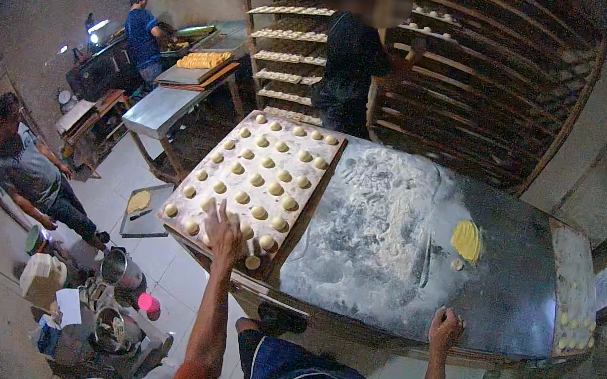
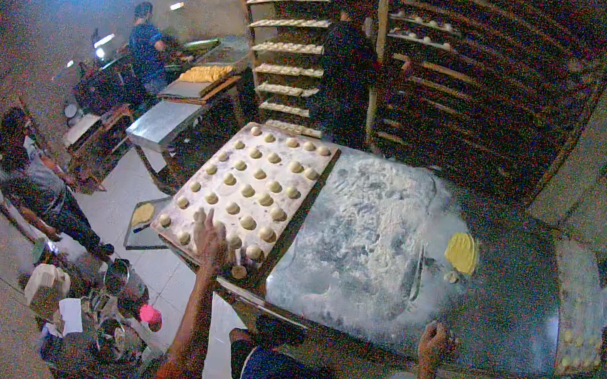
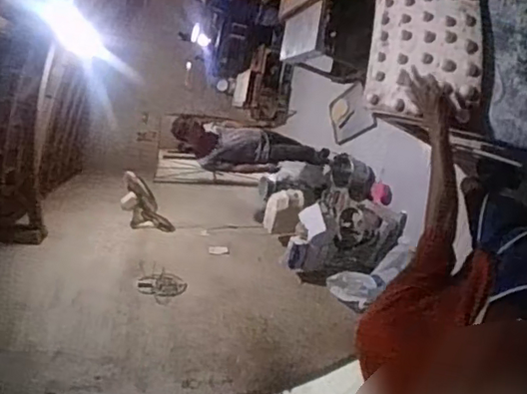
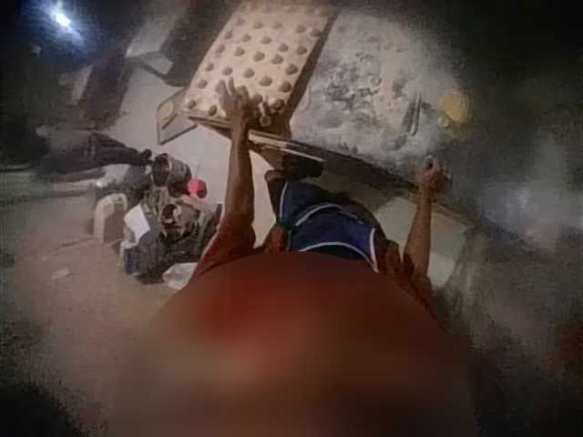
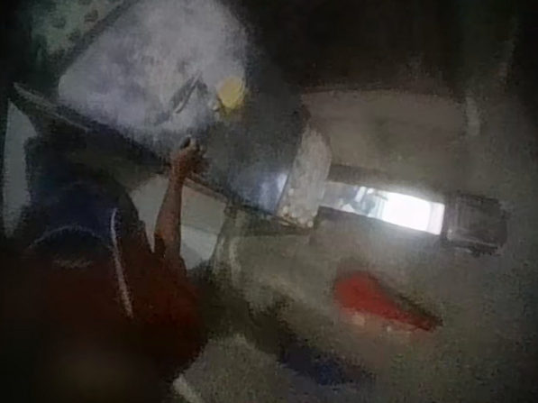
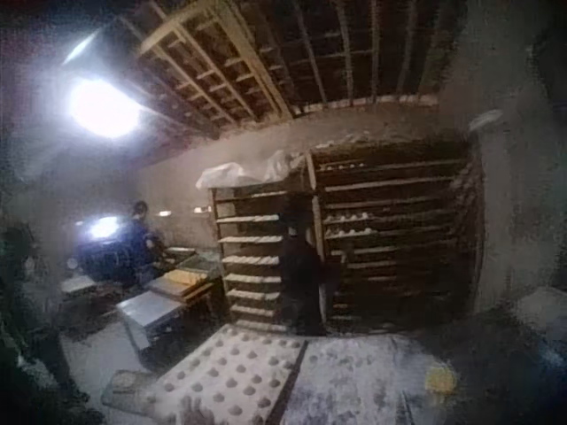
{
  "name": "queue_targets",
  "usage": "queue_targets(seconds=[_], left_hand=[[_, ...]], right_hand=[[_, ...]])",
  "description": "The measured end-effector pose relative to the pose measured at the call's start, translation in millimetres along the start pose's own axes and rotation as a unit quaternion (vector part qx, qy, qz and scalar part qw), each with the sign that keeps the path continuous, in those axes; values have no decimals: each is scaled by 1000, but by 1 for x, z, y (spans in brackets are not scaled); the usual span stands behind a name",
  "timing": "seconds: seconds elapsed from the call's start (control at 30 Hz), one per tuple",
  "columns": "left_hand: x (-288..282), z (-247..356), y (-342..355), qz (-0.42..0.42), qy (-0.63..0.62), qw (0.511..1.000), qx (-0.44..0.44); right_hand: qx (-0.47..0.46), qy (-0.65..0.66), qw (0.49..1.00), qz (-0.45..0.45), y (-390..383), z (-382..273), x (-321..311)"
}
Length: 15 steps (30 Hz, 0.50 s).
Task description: The person shapes small dough balls into rings by hand and places them on a wooden board. They work alongside another person at a metal table in a bakery, repeatedly forming dough pieces and arranging them in rows.
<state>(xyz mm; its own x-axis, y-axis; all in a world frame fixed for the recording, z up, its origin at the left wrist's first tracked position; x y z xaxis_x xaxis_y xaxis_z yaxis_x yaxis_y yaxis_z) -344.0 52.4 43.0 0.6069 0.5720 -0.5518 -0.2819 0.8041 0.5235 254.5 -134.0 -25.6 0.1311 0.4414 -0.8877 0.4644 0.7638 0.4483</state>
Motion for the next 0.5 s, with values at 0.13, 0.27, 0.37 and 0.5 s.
queue_targets(seconds=[0.13, 0.27, 0.37, 0.5], left_hand=[[39, -14, -3, -124, 151, 980, -26], [55, -32, 10, -55, 174, 982, -39], [77, -30, 45, -20, 292, 955, 56], [106, -49, 57, -83, 230, 970, 4]], right_hand=[[23, 17, 999, -25, 3, 1, 5], [-6, 50, 997, 60, 5, -4, -3], [6, 29, 999, 31, 6, -2, 2], [4, -7, 1000, 29, 4, -1, 3]])
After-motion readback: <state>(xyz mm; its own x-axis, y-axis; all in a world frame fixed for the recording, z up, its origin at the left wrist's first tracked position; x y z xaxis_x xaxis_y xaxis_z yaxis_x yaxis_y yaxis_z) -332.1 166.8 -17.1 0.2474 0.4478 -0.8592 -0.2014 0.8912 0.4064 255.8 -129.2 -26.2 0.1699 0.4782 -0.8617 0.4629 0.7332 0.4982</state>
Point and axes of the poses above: each hand's wrist, its own y-axis towards the middle knuckle, its own x-axis out of the palm, z = x × y, the point moved 7 cm from there along y, towards the middle knuckle, and after that the axes turned 12 degrees about -y, right-handed, at the moved point
